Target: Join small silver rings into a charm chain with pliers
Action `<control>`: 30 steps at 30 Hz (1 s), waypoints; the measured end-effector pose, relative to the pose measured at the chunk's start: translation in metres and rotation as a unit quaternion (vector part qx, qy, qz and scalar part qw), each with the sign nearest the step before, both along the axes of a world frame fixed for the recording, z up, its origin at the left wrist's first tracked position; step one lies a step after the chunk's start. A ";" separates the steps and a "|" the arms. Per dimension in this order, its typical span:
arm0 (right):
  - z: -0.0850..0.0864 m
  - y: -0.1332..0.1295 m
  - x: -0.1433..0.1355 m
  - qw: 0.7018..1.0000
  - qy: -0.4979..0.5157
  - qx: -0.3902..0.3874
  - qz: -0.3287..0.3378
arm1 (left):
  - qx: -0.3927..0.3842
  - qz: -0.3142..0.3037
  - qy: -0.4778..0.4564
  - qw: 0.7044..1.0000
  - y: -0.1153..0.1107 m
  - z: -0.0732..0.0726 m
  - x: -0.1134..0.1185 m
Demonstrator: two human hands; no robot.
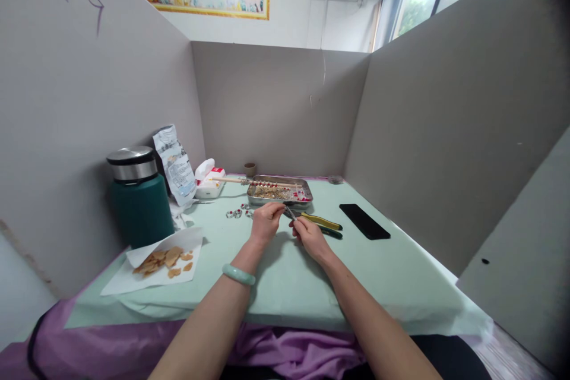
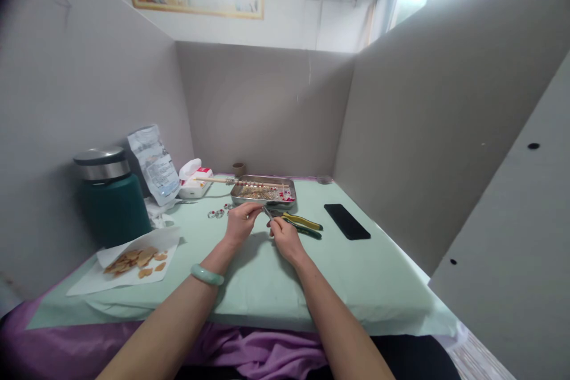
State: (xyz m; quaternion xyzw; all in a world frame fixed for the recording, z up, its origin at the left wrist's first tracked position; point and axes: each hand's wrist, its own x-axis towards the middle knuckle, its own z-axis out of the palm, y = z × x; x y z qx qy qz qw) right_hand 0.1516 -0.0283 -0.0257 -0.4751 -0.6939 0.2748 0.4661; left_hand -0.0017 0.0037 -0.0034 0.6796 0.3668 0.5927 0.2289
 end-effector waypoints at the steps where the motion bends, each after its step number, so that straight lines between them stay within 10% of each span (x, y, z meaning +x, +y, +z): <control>1: 0.000 0.000 0.000 1.000 -0.004 0.002 -0.004 | 0.006 0.003 0.002 1.000 0.000 0.000 0.000; 8: 0.001 0.000 -0.001 0.998 0.056 -0.043 0.001 | -0.018 0.023 -0.018 0.999 0.005 -0.003 0.005; 16: 0.007 -0.004 0.000 0.970 0.185 -0.146 0.065 | -0.240 -0.140 -0.236 0.931 0.003 0.002 0.009; 30: 0.004 -0.006 -0.007 0.973 0.172 -0.141 0.065 | -0.232 -0.131 -0.221 0.938 -0.003 0.004 0.009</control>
